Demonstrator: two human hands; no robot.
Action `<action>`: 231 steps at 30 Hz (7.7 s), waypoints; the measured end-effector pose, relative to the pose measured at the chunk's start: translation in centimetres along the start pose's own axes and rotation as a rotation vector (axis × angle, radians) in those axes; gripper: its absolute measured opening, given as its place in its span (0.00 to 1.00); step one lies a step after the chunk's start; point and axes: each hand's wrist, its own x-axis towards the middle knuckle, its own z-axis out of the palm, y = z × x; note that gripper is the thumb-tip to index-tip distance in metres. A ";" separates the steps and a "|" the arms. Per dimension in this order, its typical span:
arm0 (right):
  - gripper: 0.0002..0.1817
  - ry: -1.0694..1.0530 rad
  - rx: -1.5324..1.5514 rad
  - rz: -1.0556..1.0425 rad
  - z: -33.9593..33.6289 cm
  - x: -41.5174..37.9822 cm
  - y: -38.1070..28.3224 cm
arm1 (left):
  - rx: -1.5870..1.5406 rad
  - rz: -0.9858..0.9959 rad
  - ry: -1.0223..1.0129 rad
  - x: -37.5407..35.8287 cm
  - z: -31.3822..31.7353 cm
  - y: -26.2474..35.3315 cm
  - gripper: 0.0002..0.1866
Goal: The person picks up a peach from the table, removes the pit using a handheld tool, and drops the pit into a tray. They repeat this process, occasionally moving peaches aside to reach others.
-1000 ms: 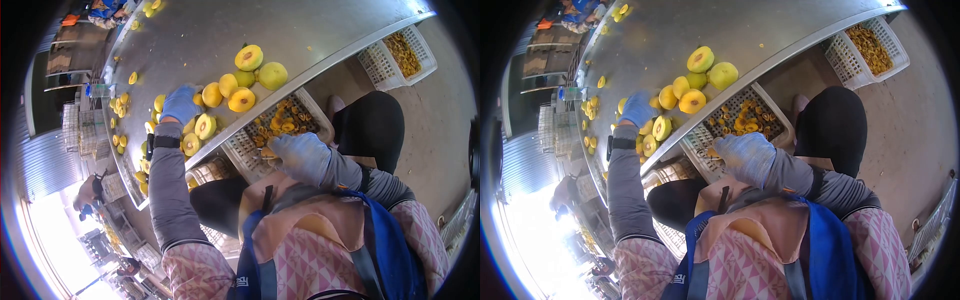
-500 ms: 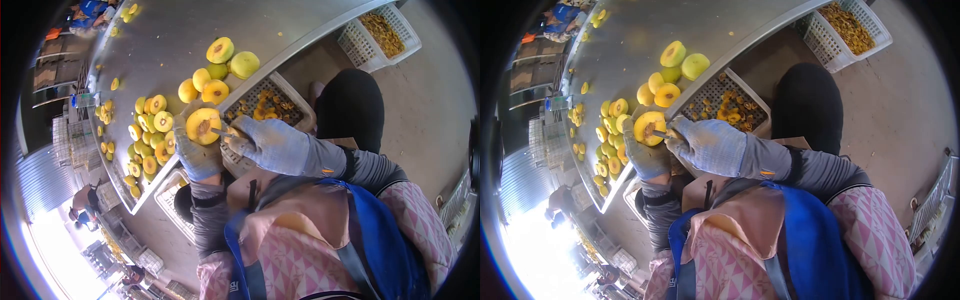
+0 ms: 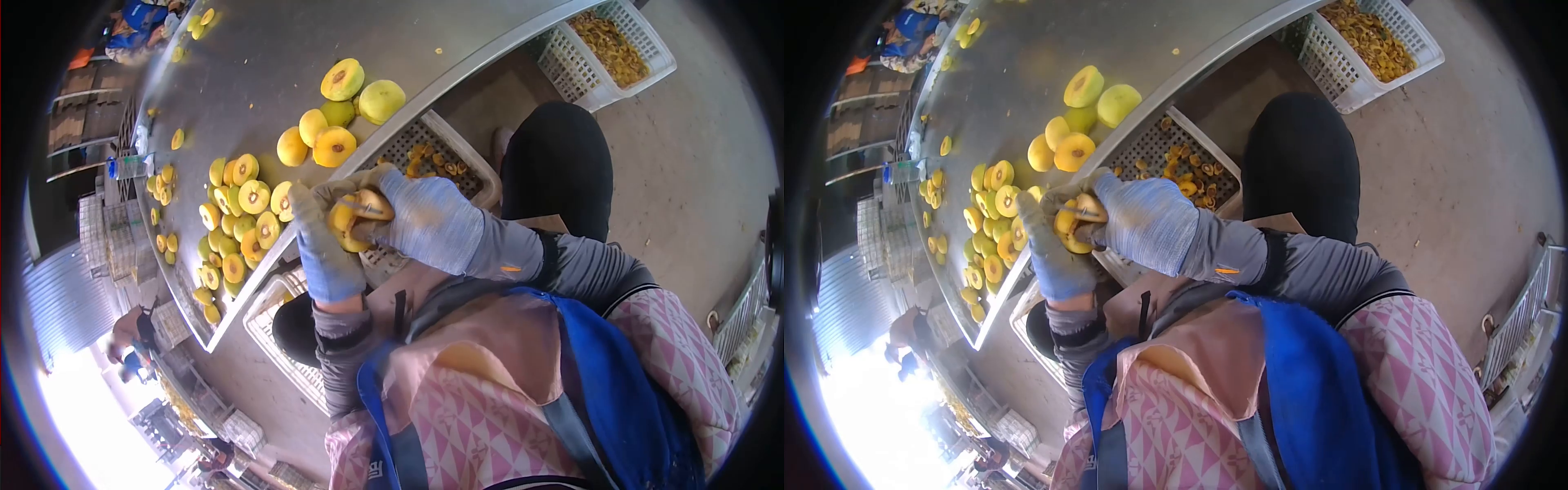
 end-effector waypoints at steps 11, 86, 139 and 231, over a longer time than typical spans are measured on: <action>0.21 0.014 0.096 -0.012 0.6 -1.2 0.0 | -0.187 0.229 0.353 -0.4 0.9 -2.4 0.35; 0.14 -0.255 -0.021 -0.161 0.6 -1.7 2.4 | 0.636 0.283 0.352 -0.7 0.8 -2.7 0.13; 0.17 -0.787 0.940 0.578 -1.7 -1.1 3.4 | 0.574 0.429 0.232 0.0 0.7 -4.8 0.23; 0.23 -0.016 0.051 -0.096 0.2 -1.4 0.9 | 0.327 0.531 0.275 1.2 2.3 -3.4 0.25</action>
